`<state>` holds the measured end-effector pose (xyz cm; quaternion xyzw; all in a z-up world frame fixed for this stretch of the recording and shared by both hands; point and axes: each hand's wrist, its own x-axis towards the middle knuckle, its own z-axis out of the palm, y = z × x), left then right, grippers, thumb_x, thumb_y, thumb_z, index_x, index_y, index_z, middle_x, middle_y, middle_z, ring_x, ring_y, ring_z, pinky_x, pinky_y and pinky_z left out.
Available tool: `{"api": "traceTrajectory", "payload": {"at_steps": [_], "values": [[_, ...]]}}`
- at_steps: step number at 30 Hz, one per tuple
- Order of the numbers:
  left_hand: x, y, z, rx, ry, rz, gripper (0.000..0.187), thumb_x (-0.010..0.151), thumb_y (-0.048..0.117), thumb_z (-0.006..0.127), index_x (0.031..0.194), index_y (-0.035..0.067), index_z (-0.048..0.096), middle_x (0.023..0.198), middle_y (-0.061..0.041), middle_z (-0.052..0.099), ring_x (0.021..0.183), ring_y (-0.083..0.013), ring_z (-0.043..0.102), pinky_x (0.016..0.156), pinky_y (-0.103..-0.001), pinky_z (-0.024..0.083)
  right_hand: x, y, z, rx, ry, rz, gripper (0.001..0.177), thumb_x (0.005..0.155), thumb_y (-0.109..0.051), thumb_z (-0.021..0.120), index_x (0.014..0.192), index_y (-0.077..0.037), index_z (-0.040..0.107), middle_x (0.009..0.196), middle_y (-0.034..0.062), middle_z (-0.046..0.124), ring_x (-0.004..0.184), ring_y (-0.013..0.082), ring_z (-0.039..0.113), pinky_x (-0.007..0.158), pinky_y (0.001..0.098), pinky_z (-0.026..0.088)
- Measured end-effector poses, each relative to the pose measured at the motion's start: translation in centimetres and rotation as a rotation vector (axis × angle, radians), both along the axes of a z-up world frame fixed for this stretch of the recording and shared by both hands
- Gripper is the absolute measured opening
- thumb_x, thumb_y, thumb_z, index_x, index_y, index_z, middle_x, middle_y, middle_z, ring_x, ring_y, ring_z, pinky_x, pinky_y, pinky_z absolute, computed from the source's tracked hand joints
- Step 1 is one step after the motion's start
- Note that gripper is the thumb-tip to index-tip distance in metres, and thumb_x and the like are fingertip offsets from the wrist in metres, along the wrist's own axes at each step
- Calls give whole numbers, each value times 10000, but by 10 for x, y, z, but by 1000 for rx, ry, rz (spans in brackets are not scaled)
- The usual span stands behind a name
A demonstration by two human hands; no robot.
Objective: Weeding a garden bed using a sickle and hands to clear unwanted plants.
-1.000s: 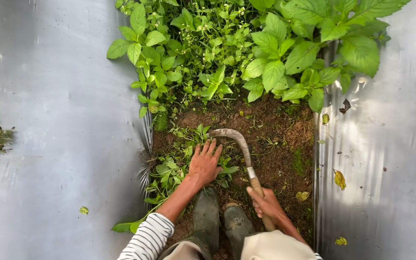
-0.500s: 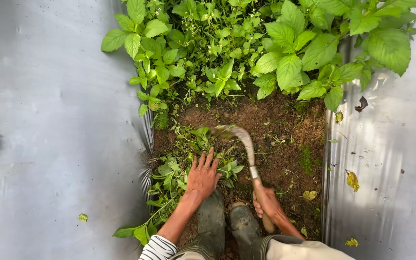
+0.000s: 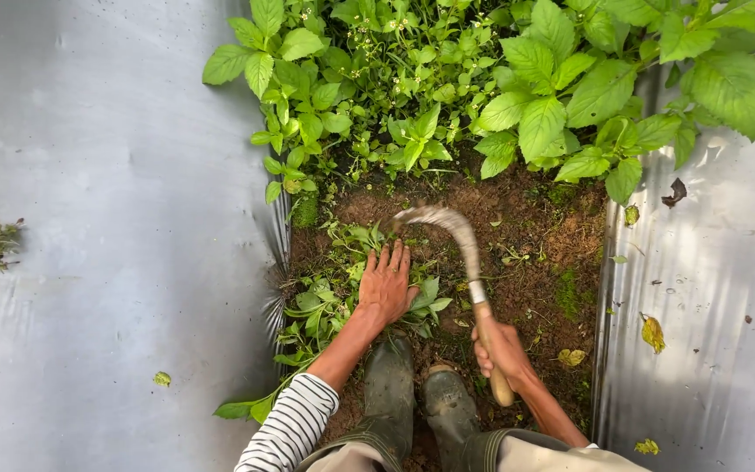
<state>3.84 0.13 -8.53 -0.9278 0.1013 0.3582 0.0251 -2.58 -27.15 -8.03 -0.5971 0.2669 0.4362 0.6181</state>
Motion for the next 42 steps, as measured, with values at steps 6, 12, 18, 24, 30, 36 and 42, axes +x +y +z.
{"api": "traceTrajectory", "payload": {"at_steps": [6,12,18,24,30,36,42], "values": [[-20,2,25,-83,-77,94,825,1065,604,384,1634,16,285,1688,-226,299,1539,-384,316,1268,-594,182,29,33,9,-57,-244,-330,618,1101,-667,296,915,-118,511,578,-22,471,391,108,494,348,274,506],[-51,4,55,-118,-97,126,823,1075,571,448,1646,14,246,1707,-246,224,1564,-404,244,1247,-595,229,-12,25,-36,-36,-191,-198,610,1079,-589,397,841,-54,570,511,40,522,337,156,495,298,343,483],[-61,9,52,-145,-140,128,796,1091,538,466,1645,14,239,1700,-256,222,1545,-404,277,1244,-597,257,19,31,-19,-13,-143,-333,596,1082,-547,410,797,-34,509,490,55,454,323,166,431,298,381,437],[-68,9,30,-110,-143,94,848,1047,582,494,1635,19,259,1700,-253,226,1534,-389,302,1227,-607,253,38,33,-11,-57,-238,-495,640,1096,-643,353,831,-85,517,505,27,439,331,151,449,307,344,458],[-70,8,28,-110,-136,100,838,1029,561,523,1627,27,281,1692,-249,252,1521,-380,327,1215,-597,255,-5,34,-34,-53,-227,-35,633,1045,-571,474,740,-30,597,449,60,523,284,160,479,269,340,474],[-71,9,31,-139,-201,87,802,1055,526,520,1614,-5,300,1688,-287,239,1515,-418,325,1207,-592,273,33,37,-21,-30,-236,-197,630,1099,-616,339,842,-75,533,535,10,500,348,134,483,311,311,473],[-82,13,-3,-72,-318,20,815,1054,600,418,1616,21,304,1713,-225,217,1527,-389,312,1211,-553,266,29,41,-19,-75,-154,-254,543,1062,-551,471,775,-100,565,533,27,535,378,156,475,320,345,457]]}}
